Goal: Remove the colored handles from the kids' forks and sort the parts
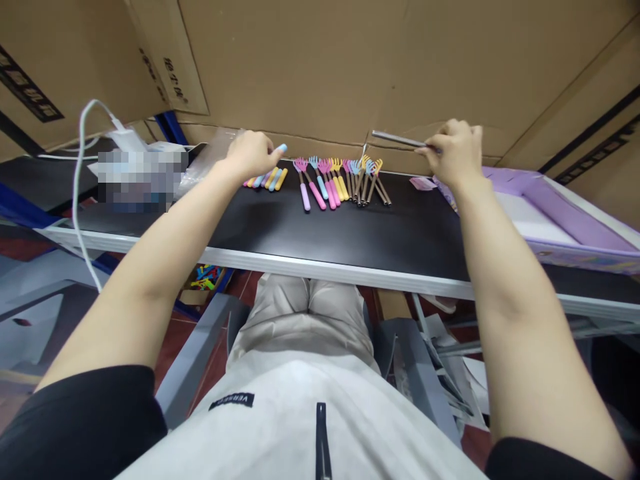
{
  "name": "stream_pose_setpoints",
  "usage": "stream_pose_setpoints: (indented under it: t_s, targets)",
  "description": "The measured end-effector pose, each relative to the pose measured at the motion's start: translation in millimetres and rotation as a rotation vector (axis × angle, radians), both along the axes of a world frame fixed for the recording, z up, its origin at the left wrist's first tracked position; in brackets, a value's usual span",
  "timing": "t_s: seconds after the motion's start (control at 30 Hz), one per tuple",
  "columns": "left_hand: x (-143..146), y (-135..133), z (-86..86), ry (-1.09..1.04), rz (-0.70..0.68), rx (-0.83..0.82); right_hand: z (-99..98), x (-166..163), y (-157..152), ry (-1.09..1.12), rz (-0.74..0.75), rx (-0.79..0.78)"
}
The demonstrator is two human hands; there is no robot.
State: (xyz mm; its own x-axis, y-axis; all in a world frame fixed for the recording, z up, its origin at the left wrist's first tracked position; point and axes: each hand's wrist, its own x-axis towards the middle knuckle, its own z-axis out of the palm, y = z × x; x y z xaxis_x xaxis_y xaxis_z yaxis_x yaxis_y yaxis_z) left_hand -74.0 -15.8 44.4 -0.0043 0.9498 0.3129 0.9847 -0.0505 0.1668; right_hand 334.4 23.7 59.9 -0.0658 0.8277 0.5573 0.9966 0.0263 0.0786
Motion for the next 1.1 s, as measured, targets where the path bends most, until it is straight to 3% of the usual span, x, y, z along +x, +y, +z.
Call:
stream_pose_setpoints:
  t_s: [0.13, 0.27, 0.4, 0.53, 0.7, 0.83, 1.0, 1.1]
  targets:
    - [8, 20, -9.4, -0.049, 0.097, -0.046, 0.8, -31, 9, 0.053, 0.090, 0.075]
    - [-5, 37, -16.3, -0.096, 0.187, -0.049, -16.9, -42, 10, 0.119, 0.165, 0.114]
    - [-16, 54, -22.5, -0.084, 0.223, -0.106, -40.8, -43, 5, 0.058, 0.325, 0.050]
    - [-17, 65, -27.8, -0.016, 0.290, -0.145, -48.8, -45, -1, -0.036, 0.321, -0.013]
    - [-11, 62, -28.1, 0.055, 0.306, -0.177, -50.0, -44, 0, -0.033, 0.352, 0.025]
    - [-3, 54, -18.6, 0.067, 0.270, -0.127, -50.0, -44, -1, -0.060, 0.334, -0.011]
    - [0, 41, -5.9, -0.125, 0.214, 0.015, -48.4, -47, -2, -0.086, 0.287, -0.023]
    - [9, 33, -8.0, -0.217, 0.164, 0.098, -52.4, -46, 2, -0.071, 0.314, -0.004]
